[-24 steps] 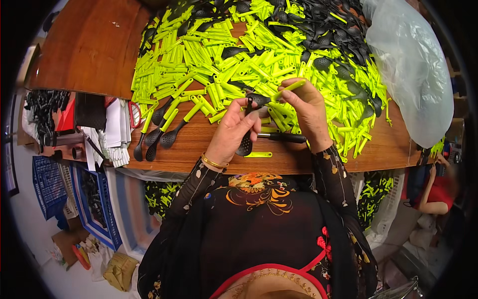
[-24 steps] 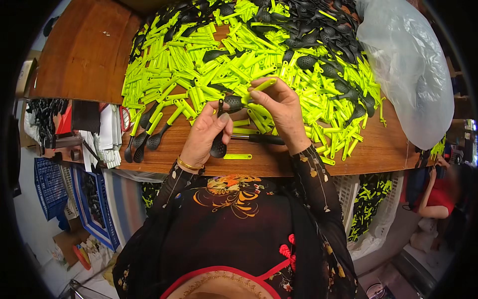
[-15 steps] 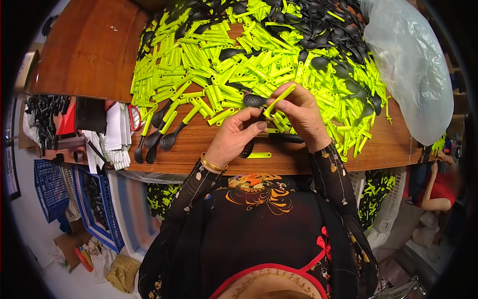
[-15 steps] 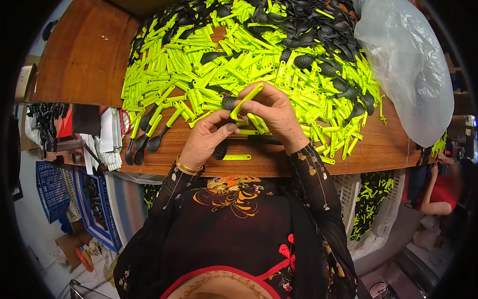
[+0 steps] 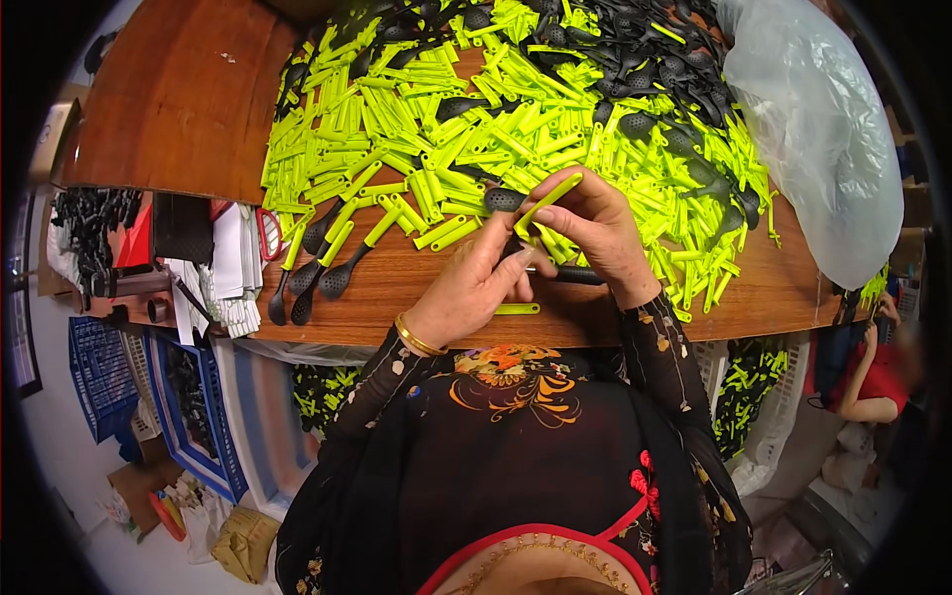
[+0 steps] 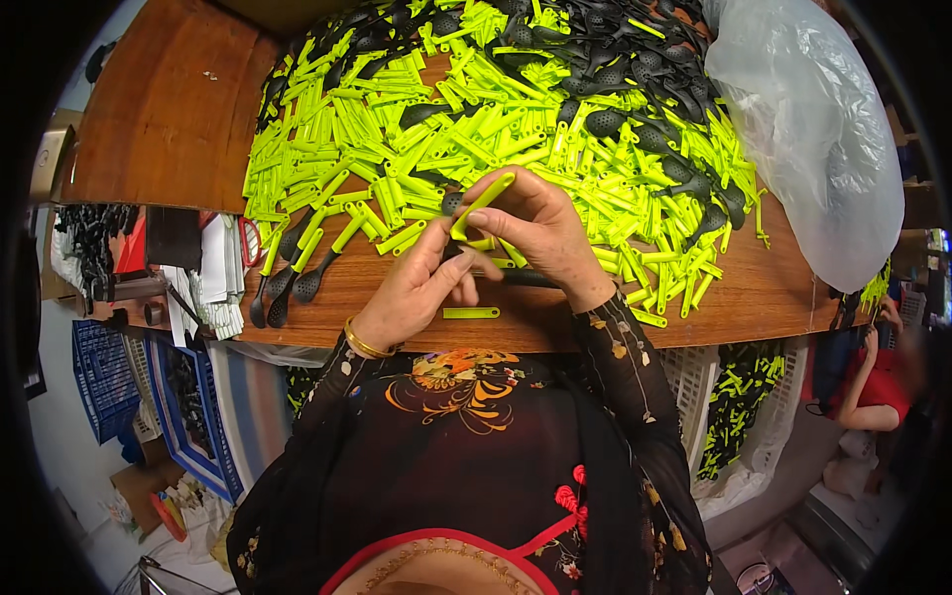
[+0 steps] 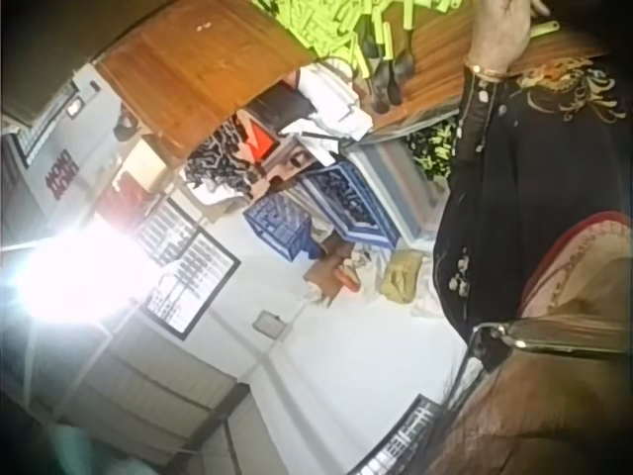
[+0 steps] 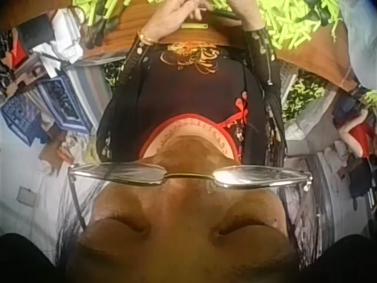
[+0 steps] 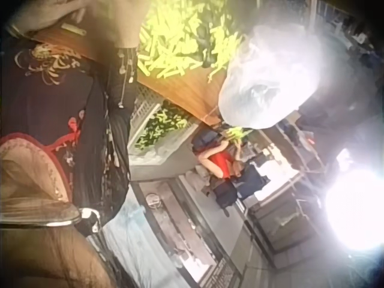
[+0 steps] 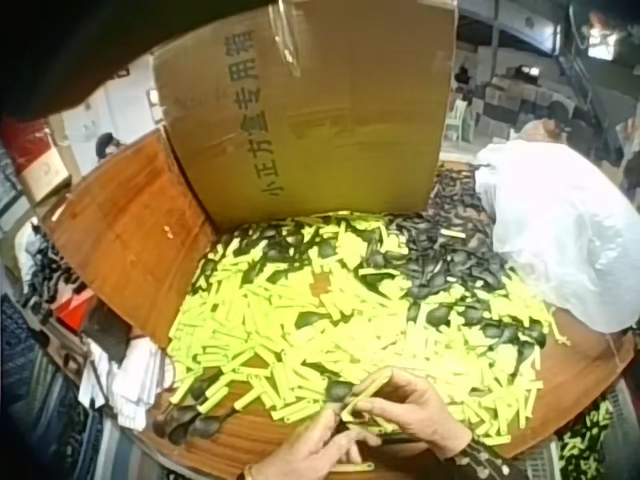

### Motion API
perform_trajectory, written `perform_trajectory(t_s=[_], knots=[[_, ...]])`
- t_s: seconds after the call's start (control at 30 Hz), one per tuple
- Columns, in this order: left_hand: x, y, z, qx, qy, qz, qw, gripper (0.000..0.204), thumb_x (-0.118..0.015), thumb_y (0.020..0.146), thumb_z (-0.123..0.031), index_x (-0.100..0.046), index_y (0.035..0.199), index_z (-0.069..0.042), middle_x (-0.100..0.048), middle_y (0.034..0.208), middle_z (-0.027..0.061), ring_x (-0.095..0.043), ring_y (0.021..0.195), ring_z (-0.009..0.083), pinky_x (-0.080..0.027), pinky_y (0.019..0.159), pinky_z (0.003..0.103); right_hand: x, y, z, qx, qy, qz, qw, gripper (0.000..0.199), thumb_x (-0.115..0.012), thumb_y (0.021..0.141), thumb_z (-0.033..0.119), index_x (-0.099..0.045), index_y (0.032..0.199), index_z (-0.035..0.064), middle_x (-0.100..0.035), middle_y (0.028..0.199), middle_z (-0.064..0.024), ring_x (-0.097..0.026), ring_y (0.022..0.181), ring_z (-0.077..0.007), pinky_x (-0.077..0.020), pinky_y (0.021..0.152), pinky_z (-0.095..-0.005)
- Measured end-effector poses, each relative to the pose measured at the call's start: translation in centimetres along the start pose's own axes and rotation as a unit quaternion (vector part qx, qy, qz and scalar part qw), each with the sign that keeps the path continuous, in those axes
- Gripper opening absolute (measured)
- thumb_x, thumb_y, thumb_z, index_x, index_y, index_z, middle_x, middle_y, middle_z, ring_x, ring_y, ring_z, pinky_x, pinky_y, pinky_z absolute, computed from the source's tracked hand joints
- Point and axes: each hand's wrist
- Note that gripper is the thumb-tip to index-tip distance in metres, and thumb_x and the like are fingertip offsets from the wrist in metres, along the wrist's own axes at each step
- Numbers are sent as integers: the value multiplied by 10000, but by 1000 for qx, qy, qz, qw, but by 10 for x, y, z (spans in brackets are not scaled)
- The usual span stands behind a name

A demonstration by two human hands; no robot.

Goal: The person is assembling small yellow and black plastic components, using a small hammer to tap parts together.

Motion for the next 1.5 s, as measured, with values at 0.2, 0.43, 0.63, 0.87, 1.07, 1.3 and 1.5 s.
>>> perform_trajectory(t_s=[0.2, 0.43, 0.63, 0.87, 1.07, 1.3, 1.5], knots=[[15, 5, 6, -109, 21, -79, 991, 219, -561, 1145, -132, -607, 1287, 28, -761, 1168, 149, -723, 926, 134, -583, 852, 273, 1, -1, 13, 43, -47, -83, 994, 203, -743, 1008, 24, -681, 1200, 8, -762, 1117, -107, -730, 1038, -184, -587, 947, -337], [0, 5, 13, -121, 10, -108, 987, 302, -567, 1119, -54, -614, 1401, 46, -766, 1149, 87, -731, 917, 120, -603, 820, 255, -6, -2, 19, 33, -48, -50, 997, 196, -790, 984, 45, -747, 1174, 18, -770, 1064, -36, -718, 991, -111, -570, 923, -281], [-3, 4, 10, -121, 47, -98, 987, 307, -574, 1115, -58, -610, 1406, 32, -769, 1119, 99, -735, 903, 120, -606, 792, 259, -5, 5, 14, 28, -107, -16, 994, 177, -811, 967, 60, -761, 1131, 17, -767, 1038, -35, -706, 910, -94, -565, 808, -253], [-3, 5, 13, -134, 64, -116, 982, 325, -524, 1107, 7, -594, 1421, 44, -751, 1184, 123, -756, 981, 156, -649, 847, 300, -4, 1, 14, -35, -45, -22, 998, 175, -811, 961, 71, -742, 1114, 22, -762, 1022, -41, -704, 992, -136, -550, 908, -291], [-3, 1, 9, -140, 46, -96, 984, 338, -500, 1107, 31, -592, 1432, 45, -744, 1203, 111, -753, 1059, 165, -655, 900, 310, -8, -3, 26, -51, -159, -12, 986, 152, -812, 960, 82, -751, 1087, 26, -753, 1018, -29, -697, 979, -123, -537, 879, -276], [-10, -9, 12, -142, 48, -81, 985, 310, -538, 1110, -1, -605, 1409, 44, -747, 1184, 96, -755, 1003, 156, -650, 841, 296, -10, -13, 30, 9, -141, -3, 990, 168, -826, 956, 99, -794, 1106, 31, -777, 991, -17, -715, 914, -91, -559, 809, -267], [-25, -21, 23, -178, 45, -90, 979, 270, -564, 1102, -9, -627, 1361, 35, -748, 1119, 75, -754, 941, 144, -634, 808, 279, -28, -31, 17, 222, -362, -42, 904, 164, -831, 936, 96, -762, 1061, 15, -772, 1025, -44, -724, 905, -130, -572, 841, -292]])
Point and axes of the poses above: each hand's wrist, its own y-axis towards the middle knuckle, its own x-axis out of the back of the hand, z = x × y
